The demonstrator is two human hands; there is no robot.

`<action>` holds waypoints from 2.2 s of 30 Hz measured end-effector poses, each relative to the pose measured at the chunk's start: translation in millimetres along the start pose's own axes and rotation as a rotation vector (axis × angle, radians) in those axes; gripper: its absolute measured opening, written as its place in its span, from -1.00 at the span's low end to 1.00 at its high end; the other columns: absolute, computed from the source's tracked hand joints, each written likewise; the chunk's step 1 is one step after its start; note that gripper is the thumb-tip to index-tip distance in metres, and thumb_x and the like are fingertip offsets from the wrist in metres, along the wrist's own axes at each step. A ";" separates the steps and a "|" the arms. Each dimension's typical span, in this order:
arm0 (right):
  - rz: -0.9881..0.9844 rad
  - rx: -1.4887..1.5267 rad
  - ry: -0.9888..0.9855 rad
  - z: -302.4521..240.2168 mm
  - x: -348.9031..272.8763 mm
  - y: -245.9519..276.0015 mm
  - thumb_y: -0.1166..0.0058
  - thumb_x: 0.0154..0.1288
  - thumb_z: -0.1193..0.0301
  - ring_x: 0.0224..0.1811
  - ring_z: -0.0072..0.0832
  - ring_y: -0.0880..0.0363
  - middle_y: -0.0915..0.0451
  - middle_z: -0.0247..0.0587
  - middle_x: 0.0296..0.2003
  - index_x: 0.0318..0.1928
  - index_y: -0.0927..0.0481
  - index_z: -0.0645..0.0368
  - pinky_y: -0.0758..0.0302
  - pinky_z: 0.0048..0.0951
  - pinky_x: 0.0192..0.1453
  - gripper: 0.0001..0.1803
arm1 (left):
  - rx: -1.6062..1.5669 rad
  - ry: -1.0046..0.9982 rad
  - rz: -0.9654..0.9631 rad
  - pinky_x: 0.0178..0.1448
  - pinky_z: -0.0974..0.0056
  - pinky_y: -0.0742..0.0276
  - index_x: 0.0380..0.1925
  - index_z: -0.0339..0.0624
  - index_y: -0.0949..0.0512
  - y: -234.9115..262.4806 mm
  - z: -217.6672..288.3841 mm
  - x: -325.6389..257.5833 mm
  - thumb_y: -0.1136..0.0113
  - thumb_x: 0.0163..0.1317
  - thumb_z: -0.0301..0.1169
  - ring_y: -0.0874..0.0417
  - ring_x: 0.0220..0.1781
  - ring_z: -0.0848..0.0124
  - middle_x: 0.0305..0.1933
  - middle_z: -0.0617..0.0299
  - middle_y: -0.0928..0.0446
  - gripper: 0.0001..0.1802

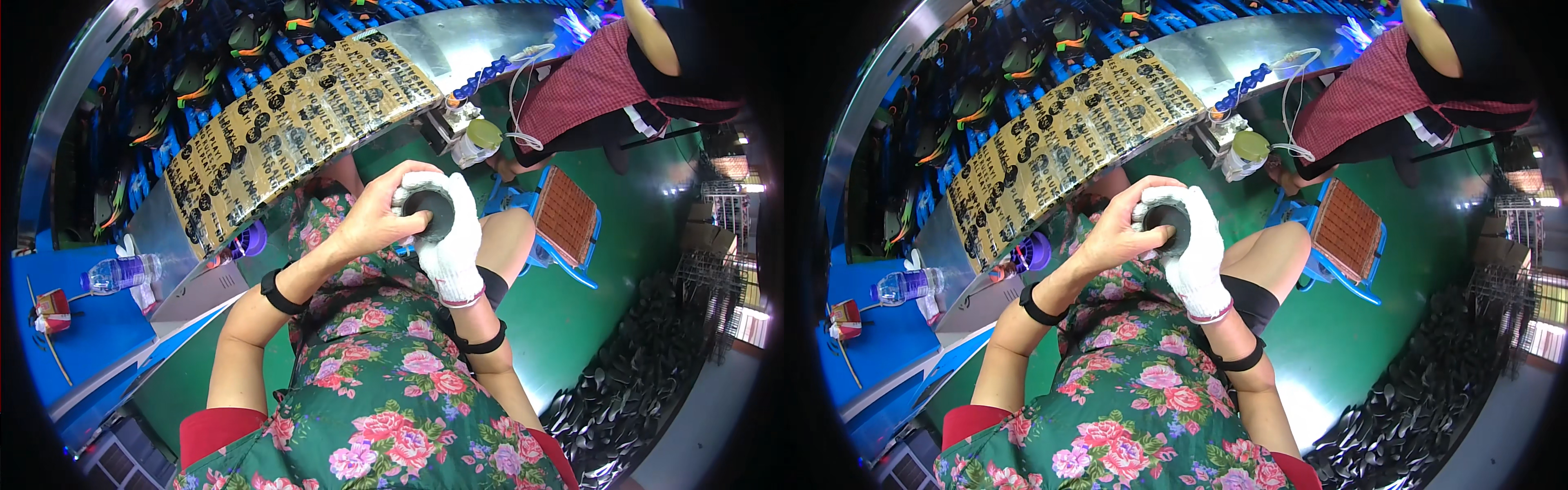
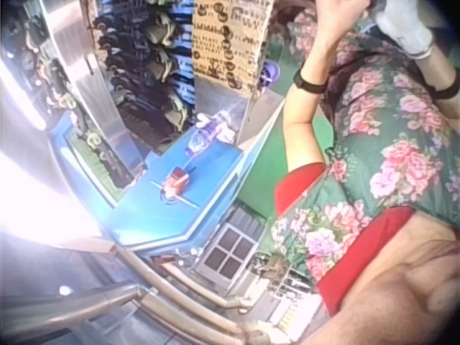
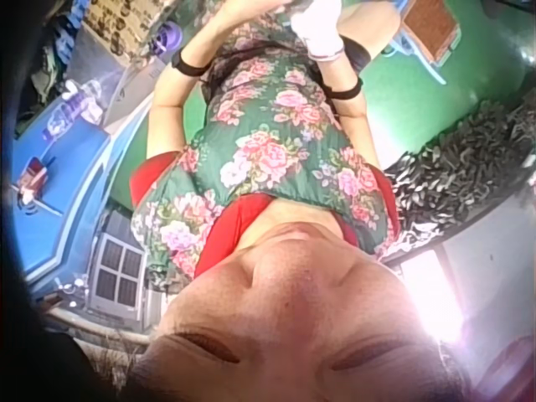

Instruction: Inspecting and handling small round black shoe components at an assembly line.

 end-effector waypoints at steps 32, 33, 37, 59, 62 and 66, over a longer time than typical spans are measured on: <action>0.069 -0.066 -0.115 1.7 -8.8 -14.3 0.28 0.64 0.07 -0.25 -0.30 -0.68 -0.68 -0.08 -0.18 0.03 -0.61 0.28 -0.66 -0.40 -0.35 -0.46 | -0.022 0.020 0.019 0.24 0.34 -0.53 0.22 -0.31 -0.53 6.3 -2.2 -11.8 -0.26 0.13 -0.56 -0.60 0.08 0.55 0.06 0.28 -0.65 -0.43; 0.051 -0.079 -0.102 0.0 -9.7 -15.0 0.28 0.64 0.06 -0.25 -0.30 -0.68 -0.67 -0.08 -0.18 0.03 -0.61 0.28 -0.66 -0.41 -0.36 -0.46 | -0.019 0.015 0.018 0.23 0.35 -0.53 0.22 -0.31 -0.53 6.3 -1.4 -12.0 -0.26 0.13 -0.56 -0.60 0.08 0.56 0.06 0.29 -0.65 -0.43; 0.033 -0.023 -0.170 -0.5 -7.1 -10.7 0.28 0.63 0.05 -0.25 -0.29 -0.69 -0.68 -0.06 -0.18 0.03 -0.61 0.27 -0.66 -0.42 -0.39 -0.45 | -0.042 0.078 0.007 0.23 0.36 -0.53 0.24 -0.30 -0.53 9.2 -1.1 -9.8 -0.25 0.14 -0.56 -0.60 0.07 0.57 0.06 0.30 -0.65 -0.42; 0.105 -0.106 -0.160 3.6 -11.0 -12.1 0.23 0.60 0.08 -0.37 -0.38 -0.64 -0.66 -0.16 -0.26 -0.07 -0.62 0.17 -0.59 -0.43 -0.50 -0.54 | -0.061 0.023 0.037 0.24 0.34 -0.55 0.23 -0.28 -0.54 0.1 -23.4 -15.4 -0.25 0.22 -0.60 -0.62 0.10 0.51 0.09 0.27 -0.65 -0.48; 0.093 -0.224 -0.131 3.9 5.6 -5.8 0.22 0.59 0.11 -0.33 -0.40 -0.64 -0.65 -0.18 -0.23 -0.03 -0.59 0.14 -0.59 -0.44 -0.51 -0.58 | -0.185 0.175 0.041 0.28 0.35 -0.51 0.22 -0.31 -0.55 5.5 -20.6 1.0 -0.27 0.22 -0.61 -0.60 0.11 0.53 0.10 0.28 -0.64 -0.49; 0.102 -0.158 -0.126 7.3 -2.0 -7.9 0.23 0.59 0.12 -0.30 -0.37 -0.65 -0.65 -0.14 -0.23 -0.01 -0.59 0.17 -0.60 -0.44 -0.50 -0.58 | -0.157 0.113 0.026 0.27 0.35 -0.52 0.22 -0.31 -0.53 6.9 -26.3 -7.0 -0.27 0.15 -0.60 -0.59 0.11 0.53 0.10 0.27 -0.62 -0.45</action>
Point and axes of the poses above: each hand's wrist, its own x-axis towards the middle knuckle, its own y-axis out of the back of the hand, z = x × y, the point moved 1 cm from there along x, towards the middle knuckle
